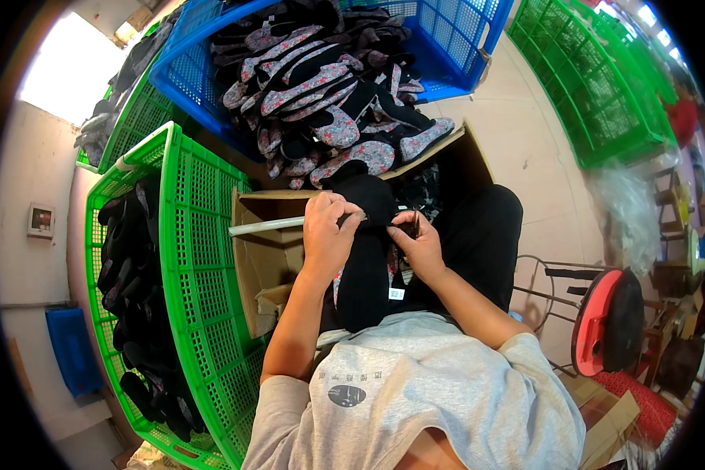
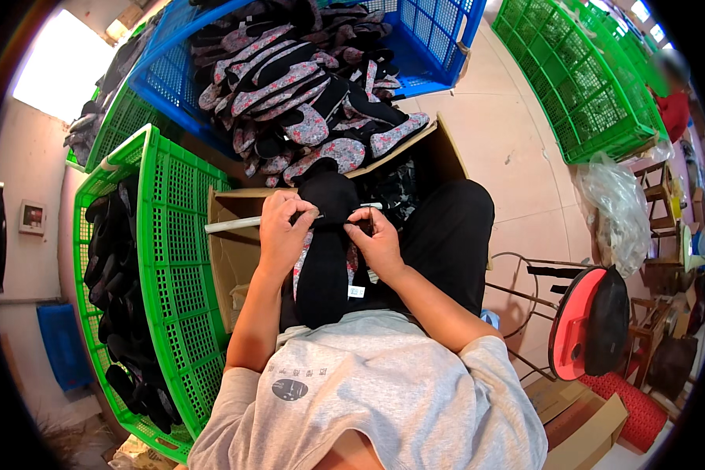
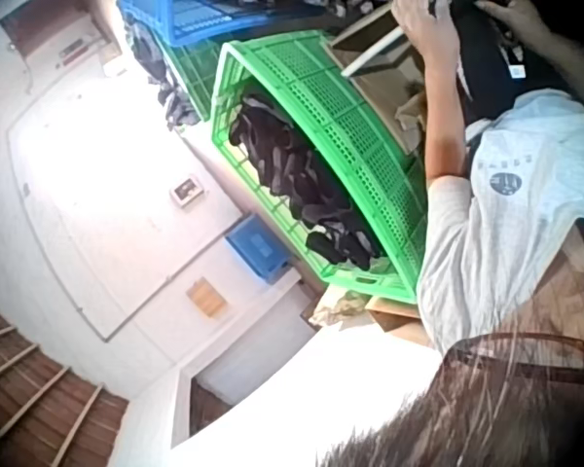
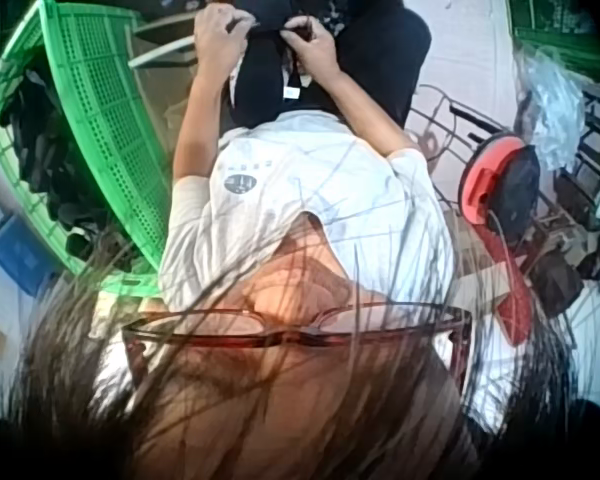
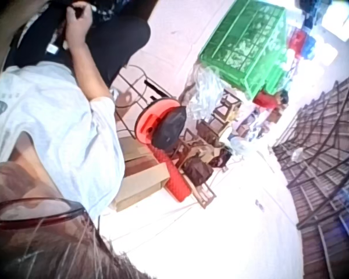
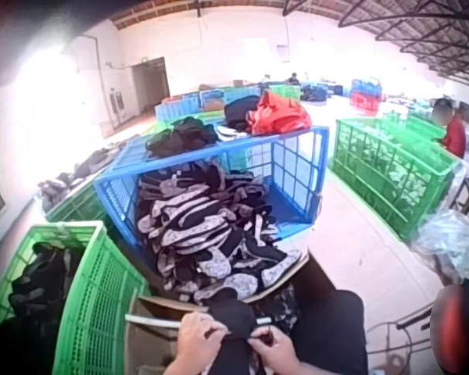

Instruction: The person sits on the floor and uses a needle and thread to sew the edges of black slippers with floral patterns. They pick up slippers from a blue basket, stitch the seams, and place the finished items into a green basket.

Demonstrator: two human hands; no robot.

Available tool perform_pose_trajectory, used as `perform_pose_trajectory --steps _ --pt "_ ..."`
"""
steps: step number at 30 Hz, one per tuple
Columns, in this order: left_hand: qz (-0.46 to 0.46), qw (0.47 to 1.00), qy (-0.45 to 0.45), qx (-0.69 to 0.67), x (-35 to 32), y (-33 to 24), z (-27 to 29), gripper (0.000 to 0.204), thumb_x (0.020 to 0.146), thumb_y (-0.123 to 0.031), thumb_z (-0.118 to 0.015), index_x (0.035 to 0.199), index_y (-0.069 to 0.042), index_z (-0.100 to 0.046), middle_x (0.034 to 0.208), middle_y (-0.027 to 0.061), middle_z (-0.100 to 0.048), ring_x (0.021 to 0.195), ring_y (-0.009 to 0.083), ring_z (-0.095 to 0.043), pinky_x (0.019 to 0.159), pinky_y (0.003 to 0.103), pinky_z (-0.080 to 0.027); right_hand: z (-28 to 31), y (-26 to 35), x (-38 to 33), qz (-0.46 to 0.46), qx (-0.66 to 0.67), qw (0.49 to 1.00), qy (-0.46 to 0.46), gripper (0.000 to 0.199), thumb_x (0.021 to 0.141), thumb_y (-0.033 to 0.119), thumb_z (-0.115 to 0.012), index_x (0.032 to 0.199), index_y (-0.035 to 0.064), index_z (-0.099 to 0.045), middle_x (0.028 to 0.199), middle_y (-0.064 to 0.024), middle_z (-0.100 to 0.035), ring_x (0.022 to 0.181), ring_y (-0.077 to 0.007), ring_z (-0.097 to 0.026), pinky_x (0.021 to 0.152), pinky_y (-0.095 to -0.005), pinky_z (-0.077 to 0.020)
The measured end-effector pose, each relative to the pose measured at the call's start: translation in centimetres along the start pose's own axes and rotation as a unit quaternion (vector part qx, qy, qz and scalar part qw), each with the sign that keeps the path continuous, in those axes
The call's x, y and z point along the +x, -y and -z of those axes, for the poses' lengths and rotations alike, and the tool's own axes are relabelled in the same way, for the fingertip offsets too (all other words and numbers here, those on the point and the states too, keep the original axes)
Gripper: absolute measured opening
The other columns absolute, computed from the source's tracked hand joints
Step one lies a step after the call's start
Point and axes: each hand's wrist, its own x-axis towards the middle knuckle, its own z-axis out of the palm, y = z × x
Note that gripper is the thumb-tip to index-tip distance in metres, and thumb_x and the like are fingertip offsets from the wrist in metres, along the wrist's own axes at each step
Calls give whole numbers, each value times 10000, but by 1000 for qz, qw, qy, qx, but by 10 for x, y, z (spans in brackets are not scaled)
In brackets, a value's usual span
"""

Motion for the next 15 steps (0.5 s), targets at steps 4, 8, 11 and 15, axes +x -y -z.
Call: perform_pose_trajectory --steps 4,8,11,15 --pt "2 1000 -16 4 -2 3 5 132 769 -78 -753 890 -60 -702 938 70 -599 957 271 -553 842 369 -445 0 -4 2 21 -5 1000 3 166 887 12 -703 1012 73 -613 899 55 -586 797 -31 -543 733 -187 -445" --pt "-6 1000 -4 14 1 1 -2 170 770 -104 -766 928 -68 -716 935 64 -598 970 276 -549 853 386 -437 -1 -5 2 8 4 1000 3 165 886 15 -707 1009 72 -613 900 55 -588 796 -30 -542 733 -188 -446" --pt "-17 999 20 23 3 -7 -6 152 763 -117 -773 903 -74 -731 917 55 -589 960 272 -546 847 385 -433 -1 -2 2 4 10 1000 6 163 887 20 -710 1009 69 -615 907 53 -593 807 -30 -545 740 -192 -448" --pt "-29 999 4 17 4 -6 -8 97 734 -91 -779 818 -71 -733 866 52 -564 905 271 -539 808 382 -435 0 3 2 22 -17 1000 7 160 888 31 -711 1014 62 -618 910 49 -598 822 -35 -552 754 -197 -453"
